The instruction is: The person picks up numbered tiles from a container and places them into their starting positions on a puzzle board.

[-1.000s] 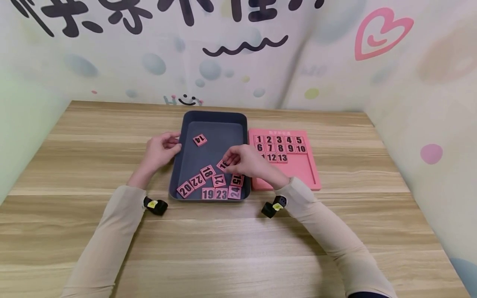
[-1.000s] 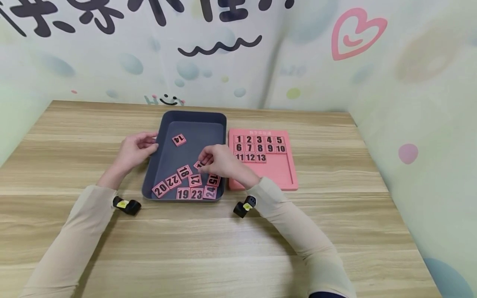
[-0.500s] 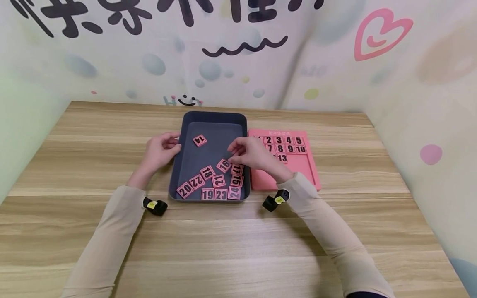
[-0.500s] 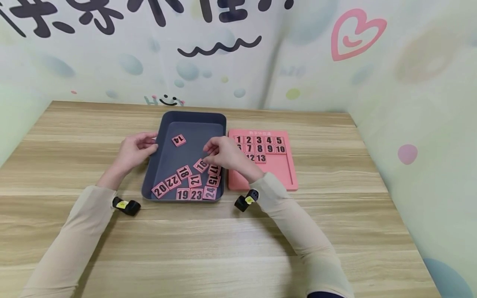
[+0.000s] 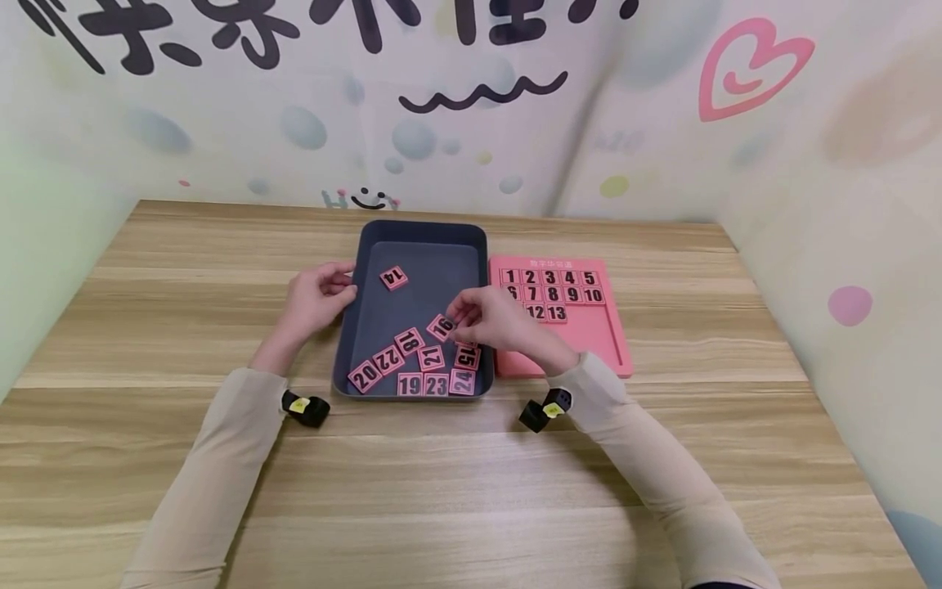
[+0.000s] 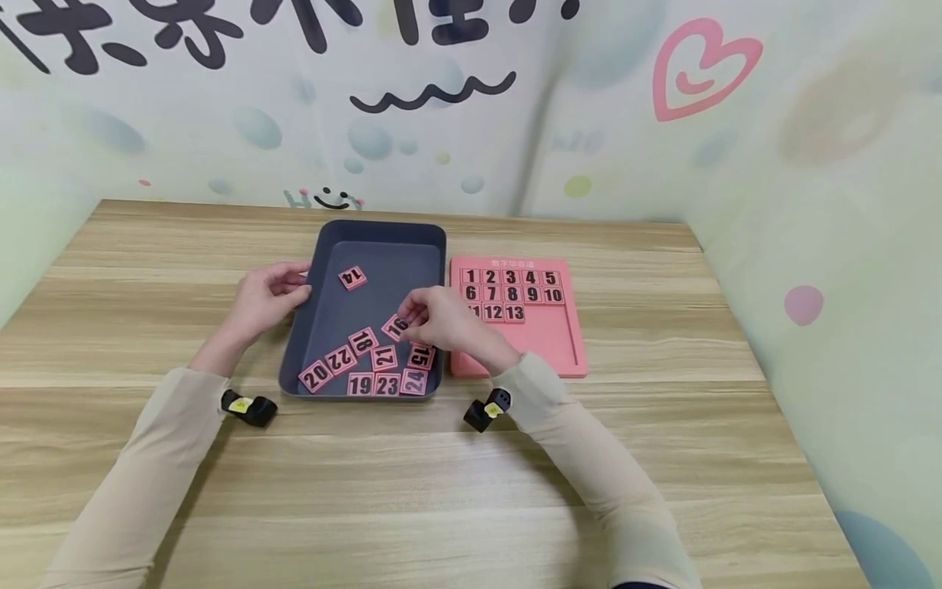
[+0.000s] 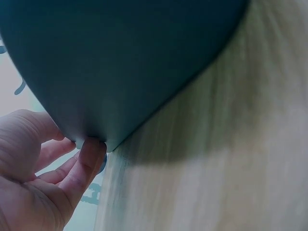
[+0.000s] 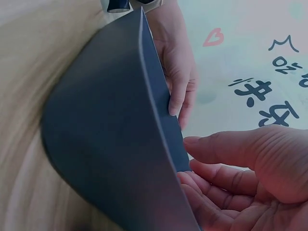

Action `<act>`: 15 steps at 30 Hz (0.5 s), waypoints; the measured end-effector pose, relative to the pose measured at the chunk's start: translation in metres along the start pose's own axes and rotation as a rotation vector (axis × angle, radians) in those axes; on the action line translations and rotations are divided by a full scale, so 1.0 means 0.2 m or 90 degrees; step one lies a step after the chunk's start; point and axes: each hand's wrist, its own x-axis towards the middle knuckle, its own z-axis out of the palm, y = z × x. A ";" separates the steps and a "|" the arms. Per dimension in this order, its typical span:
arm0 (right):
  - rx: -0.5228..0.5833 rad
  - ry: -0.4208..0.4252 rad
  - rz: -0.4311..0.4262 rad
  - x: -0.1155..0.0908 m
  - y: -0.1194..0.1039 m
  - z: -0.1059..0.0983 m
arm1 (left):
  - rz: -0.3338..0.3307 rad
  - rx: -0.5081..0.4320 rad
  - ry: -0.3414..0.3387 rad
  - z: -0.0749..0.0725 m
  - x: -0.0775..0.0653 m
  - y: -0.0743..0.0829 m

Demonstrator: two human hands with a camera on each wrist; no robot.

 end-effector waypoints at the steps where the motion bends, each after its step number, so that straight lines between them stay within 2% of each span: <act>1: 0.001 -0.001 -0.002 0.00 0.00 0.00 | 0.000 -0.001 0.000 0.00 0.00 0.00; 15: -0.017 0.000 -0.027 -0.01 -0.01 0.03 | -0.001 -0.003 0.002 0.00 0.00 0.00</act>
